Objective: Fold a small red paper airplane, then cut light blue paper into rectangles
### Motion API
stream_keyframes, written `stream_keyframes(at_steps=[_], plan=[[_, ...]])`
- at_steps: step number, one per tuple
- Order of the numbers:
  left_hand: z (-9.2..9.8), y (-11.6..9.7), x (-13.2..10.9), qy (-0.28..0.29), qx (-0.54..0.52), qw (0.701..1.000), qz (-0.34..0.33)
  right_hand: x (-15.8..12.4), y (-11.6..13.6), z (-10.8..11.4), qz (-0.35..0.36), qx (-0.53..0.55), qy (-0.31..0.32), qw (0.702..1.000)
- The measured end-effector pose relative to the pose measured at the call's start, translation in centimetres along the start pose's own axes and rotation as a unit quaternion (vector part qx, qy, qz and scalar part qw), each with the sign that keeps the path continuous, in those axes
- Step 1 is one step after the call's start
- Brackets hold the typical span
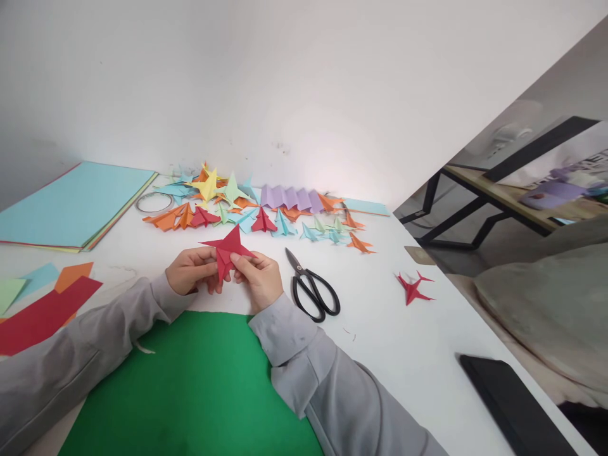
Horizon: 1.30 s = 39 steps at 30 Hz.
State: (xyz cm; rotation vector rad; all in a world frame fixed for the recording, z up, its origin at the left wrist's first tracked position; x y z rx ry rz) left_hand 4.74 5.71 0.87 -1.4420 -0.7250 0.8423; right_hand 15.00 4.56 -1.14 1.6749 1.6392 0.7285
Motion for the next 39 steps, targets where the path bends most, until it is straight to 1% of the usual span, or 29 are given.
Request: stream_keyframes(at_steps=[4, 9, 12, 15, 19, 22, 24, 26, 28, 29, 32, 34, 36, 38, 39], plan=[[-0.5, 0.0, -0.1, 0.034, 0.024, 0.999, -0.003, 0.0, -0.1, 0.1, -0.008, 0.009, -0.008, 1.0], [-0.5, 0.1, -0.3, 0.026, 0.029, 0.999, 0.004, 0.2, 0.0, 0.5, -0.029, 0.061, -0.056, 0.996], [-0.3, 0.4, -0.2, 0.016, 0.006, 1.0, 0.019, 0.2, 0.0, 0.5, -0.037, 0.061, -0.056, 0.996], [0.0, 0.4, -0.2, -0.005, -0.006, 1.0, 0.023, 0.3, 0.0, 0.5, -0.011, 0.037, -0.042, 0.998], [0.3, 0.2, -0.3, -0.052, 0.053, 0.997, 0.011, 0.2, -0.1, 0.4, 0.012, -0.021, -0.018, 1.0], [0.7, 0.3, -0.3, -0.089, 0.08, 0.993, -0.005, 0.2, 0.0, 0.3, 0.015, -0.006, -0.014, 1.0], [1.5, 0.0, -0.5, -0.14, 0.11, 0.983, -0.034, 0.2, 0.1, 0.4, 0.016, 0.015, -0.025, 0.999], [2.5, -0.9, -1.0, -0.211, 0.169, 0.959, -0.082, 0.1, 0.2, 0.2, 0.013, 0.006, -0.022, 1.0], [2.8, -2.1, -1.9, -0.266, 0.252, 0.919, -0.142, -0.2, 0.3, -0.4, 0.011, -0.032, 0.003, 0.999], [2.6, -2.7, -2.3, -0.281, 0.298, 0.896, -0.174, -0.4, 0.3, -0.7, 0.011, -0.053, 0.018, 0.998], [1.4, -4.2, -3.7, -0.305, 0.427, 0.81, -0.262, -0.7, 0.4, -1.2, 0.017, -0.072, 0.043, 0.996], [0.6, -4.8, -4.6, -0.316, 0.489, 0.749, -0.316, -0.8, 0.4, -1.4, 0.021, -0.044, 0.062, 0.997], [-0.1, -5.2, -5.5, -0.332, 0.523, 0.692, -0.371, -0.7, 0.2, -1.6, 0.013, -0.005, 0.09, 0.996], [-0.7, -5.4, -6.1, -0.337, 0.538, 0.65, -0.418, -0.6, 0.1, -1.7, 0.006, 0.02, 0.102, 0.995], [-0.9, -5.5, -6.3, -0.334, 0.543, 0.637, -0.433, -0.5, 0.0, -1.6, 0.004, 0.02, 0.099, 0.995]])
Point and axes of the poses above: each hand's wrist, its own x-axis towards the middle knuckle, its own z-axis out of the back of the hand, y = z × x, the point moved 8 cm from there along x, towards the middle knuckle, and after that the axes turned 14 degrees about x, right-handed, at the moved point
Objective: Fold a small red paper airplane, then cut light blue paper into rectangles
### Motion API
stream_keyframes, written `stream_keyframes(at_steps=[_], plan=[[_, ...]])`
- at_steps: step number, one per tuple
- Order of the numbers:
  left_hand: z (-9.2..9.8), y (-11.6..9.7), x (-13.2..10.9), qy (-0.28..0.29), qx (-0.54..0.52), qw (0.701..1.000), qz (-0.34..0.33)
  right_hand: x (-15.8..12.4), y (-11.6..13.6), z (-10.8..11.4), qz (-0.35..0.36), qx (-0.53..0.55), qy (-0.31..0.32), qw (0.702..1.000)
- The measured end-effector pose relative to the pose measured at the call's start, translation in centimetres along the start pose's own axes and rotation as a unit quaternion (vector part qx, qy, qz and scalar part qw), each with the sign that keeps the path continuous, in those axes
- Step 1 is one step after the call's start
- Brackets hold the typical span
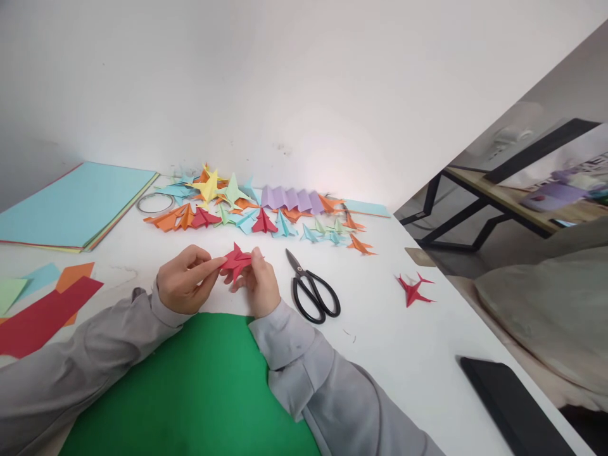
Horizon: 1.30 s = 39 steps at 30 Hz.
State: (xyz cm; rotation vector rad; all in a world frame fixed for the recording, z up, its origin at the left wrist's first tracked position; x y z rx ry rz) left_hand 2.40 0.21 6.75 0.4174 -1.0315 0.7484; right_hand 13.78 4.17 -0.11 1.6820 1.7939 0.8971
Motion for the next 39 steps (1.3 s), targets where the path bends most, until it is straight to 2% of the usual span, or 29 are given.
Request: stream_keyframes(at_steps=[2, 4, 7, 9, 11, 13, 16, 17, 19, 23, 26, 33, 39], plan=[[-0.1, -0.1, 0.0, 0.0, -0.005, 1.0, -0.015, 0.1, 0.0, 0.4, 0.003, -0.02, -0.017, 1.0], [-0.4, 0.5, 0.0, 0.005, -0.025, 1.0, 0.015, 0.1, 0.0, 0.7, 0.002, -0.034, -0.036, 0.999], [-1.2, 2.6, -0.3, 0.02, -0.073, 0.989, 0.124, 0.2, 0.0, 1.3, 0.004, -0.016, -0.072, 0.997], [-2.0, 4.0, -0.8, 0.04, -0.115, 0.97, 0.21, 0.1, 0.0, 1.5, 0.005, -0.003, -0.088, 0.996], [-2.7, 5.2, -1.4, 0.051, -0.181, 0.934, 0.305, 0.1, 0.0, 1.6, 0.005, -0.001, -0.096, 0.995], [-3.4, 5.9, -2.1, 0.053, -0.264, 0.875, 0.401, 0.1, 0.1, 1.6, 0.005, -0.008, -0.094, 0.996], [-4.4, 5.7, -2.6, 0.092, -0.356, 0.793, 0.485, 0.0, 0.1, 1.5, 0.002, -0.027, -0.082, 0.996], [-4.8, 5.3, -2.6, 0.114, -0.374, 0.778, 0.492, 0.0, 0.0, 1.4, -0.001, -0.039, -0.074, 0.996], [-5.4, 4.6, -2.5, 0.161, -0.397, 0.766, 0.479, 0.0, 0.0, 1.2, 0.0, -0.069, -0.062, 0.996], [-6.2, 4.1, -2.6, 0.207, -0.409, 0.772, 0.441, -0.3, 0.6, 0.8, 0.031, -0.123, -0.062, 0.99], [-6.3, 4.1, -2.8, 0.203, -0.413, 0.771, 0.44, -0.3, 1.1, 0.7, 0.041, -0.145, -0.075, 0.986], [-5.3, 4.2, -2.5, 0.148, -0.419, 0.759, 0.476, -0.1, 1.3, 1.3, 0.057, -0.116, -0.1, 0.987], [-5.9, 4.3, -2.5, 0.17, -0.438, 0.768, 0.434, -0.1, 1.1, 1.8, 0.063, -0.084, -0.108, 0.989]])
Point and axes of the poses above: each hand's wrist, its own x-axis towards the middle knuckle, its own z-axis out of the back of the hand, y = z × x, the point moved 8 cm from there along x, towards the middle knuckle, and after that the axes turned 14 degrees about x, right-handed, at the moved point
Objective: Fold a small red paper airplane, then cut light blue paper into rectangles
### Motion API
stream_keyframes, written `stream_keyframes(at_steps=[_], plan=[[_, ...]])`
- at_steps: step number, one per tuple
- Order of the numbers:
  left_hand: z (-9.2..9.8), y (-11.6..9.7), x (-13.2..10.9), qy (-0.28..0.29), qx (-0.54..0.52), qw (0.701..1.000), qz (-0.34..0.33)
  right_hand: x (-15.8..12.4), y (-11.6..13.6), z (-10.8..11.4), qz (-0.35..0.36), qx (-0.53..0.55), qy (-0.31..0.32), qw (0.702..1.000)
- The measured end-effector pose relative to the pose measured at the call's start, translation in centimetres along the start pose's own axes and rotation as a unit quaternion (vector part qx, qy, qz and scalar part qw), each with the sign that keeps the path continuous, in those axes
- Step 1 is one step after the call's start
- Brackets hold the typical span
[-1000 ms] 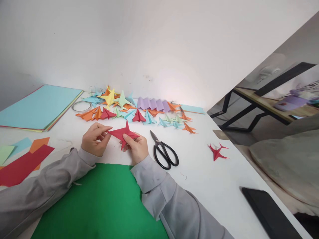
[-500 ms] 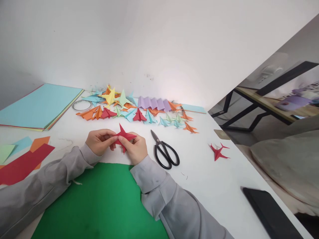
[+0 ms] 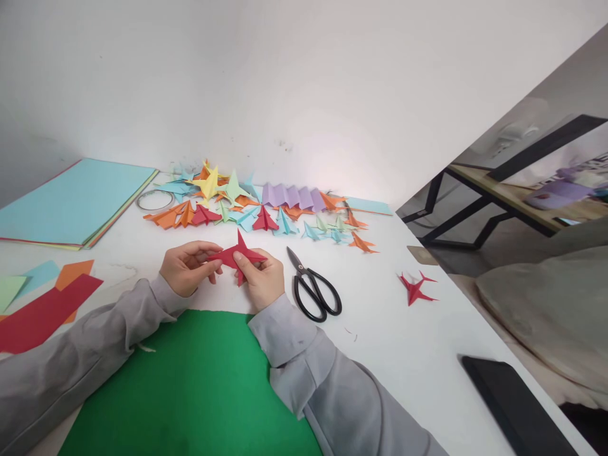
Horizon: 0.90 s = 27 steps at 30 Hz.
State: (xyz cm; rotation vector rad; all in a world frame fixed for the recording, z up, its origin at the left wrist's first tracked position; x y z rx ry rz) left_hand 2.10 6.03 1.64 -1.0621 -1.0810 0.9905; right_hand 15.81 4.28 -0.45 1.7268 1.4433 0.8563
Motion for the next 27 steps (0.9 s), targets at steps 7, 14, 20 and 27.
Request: stream_keyframes(at_steps=[7, 14, 20, 27], plan=[[-0.1, 0.4, 0.1, 0.017, 0.007, 1.0, 0.015, 0.1, -0.3, 0.2, 0.0, 0.006, 0.004, 1.0], [-0.5, -0.2, -0.2, 0.045, -0.008, 0.999, -0.006, 0.1, -0.5, 0.5, -0.011, 0.0, -0.017, 1.0], [-0.7, -0.6, -0.4, 0.04, 0.024, 0.999, -0.02, 0.2, -0.7, 0.5, -0.023, 0.012, -0.022, 0.999], [-1.1, -1.2, -0.4, 0.043, 0.064, 0.994, -0.078, 0.2, -0.8, -0.2, -0.052, 0.056, 0.005, 0.997]])
Point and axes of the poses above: each hand's wrist, its own x-axis towards the middle knuckle, its own z-axis out of the back of the hand, y = z × x, the point moved 8 cm from there along x, towards the middle knuckle, and after that the axes turned 14 degrees about x, right-handed, at the moved point
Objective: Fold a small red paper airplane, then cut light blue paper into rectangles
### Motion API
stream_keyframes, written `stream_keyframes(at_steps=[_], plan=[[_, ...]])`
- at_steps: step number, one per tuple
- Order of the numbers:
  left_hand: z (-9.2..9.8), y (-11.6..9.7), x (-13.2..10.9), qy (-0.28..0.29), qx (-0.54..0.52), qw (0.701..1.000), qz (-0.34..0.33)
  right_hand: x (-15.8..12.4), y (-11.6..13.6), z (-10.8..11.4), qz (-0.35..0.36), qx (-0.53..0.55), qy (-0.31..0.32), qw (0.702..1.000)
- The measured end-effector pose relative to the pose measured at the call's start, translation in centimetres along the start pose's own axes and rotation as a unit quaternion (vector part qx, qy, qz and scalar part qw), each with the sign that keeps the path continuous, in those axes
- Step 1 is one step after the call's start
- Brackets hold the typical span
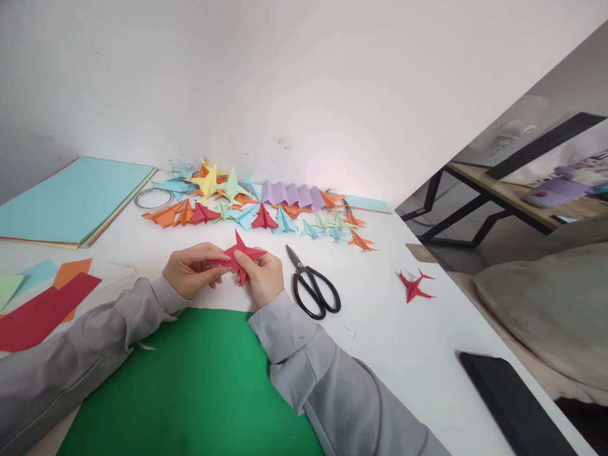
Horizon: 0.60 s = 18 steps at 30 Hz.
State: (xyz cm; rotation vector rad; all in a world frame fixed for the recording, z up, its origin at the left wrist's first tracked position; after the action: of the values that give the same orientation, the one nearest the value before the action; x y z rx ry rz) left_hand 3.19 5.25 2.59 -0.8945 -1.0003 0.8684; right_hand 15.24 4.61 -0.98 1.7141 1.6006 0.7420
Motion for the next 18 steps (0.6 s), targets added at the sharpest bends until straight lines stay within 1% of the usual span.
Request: stream_keyframes(at_steps=[6, 8, 10, 13, 18], plan=[[-0.37, 0.04, -0.02, 0.024, -0.008, 1.0, -0.003, -0.01, 0.01, -0.13, -0.008, -0.036, 0.018, 0.999], [-0.36, -0.09, -0.02, 0.024, -0.01, 1.0, 0.0, 0.01, -0.03, -0.15, -0.014, -0.047, 0.027, 0.998], [-0.27, -0.13, 0.0, 0.019, -0.01, 1.0, 0.006, 0.02, -0.12, -0.25, -0.026, -0.037, 0.037, 0.998], [-0.15, 0.06, 0.04, 0.011, -0.02, 0.999, 0.023, 0.02, -0.14, -0.5, -0.04, -0.014, 0.054, 0.998], [0.02, 0.84, 0.1, 0.0, -0.056, 0.996, 0.076, -0.01, -0.11, -0.78, -0.049, -0.041, 0.08, 0.995]])
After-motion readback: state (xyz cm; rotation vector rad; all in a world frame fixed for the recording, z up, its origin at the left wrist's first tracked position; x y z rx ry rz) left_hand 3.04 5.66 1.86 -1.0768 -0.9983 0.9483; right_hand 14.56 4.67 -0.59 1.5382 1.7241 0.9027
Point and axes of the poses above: each hand's wrist, its own x-axis towards the middle knuckle, its own z-axis out of the back of the hand, y = z × x, the point moved 8 cm from there along x, towards the middle knuckle, and after that the axes turned 14 degrees about x, right-handed, at the moved point
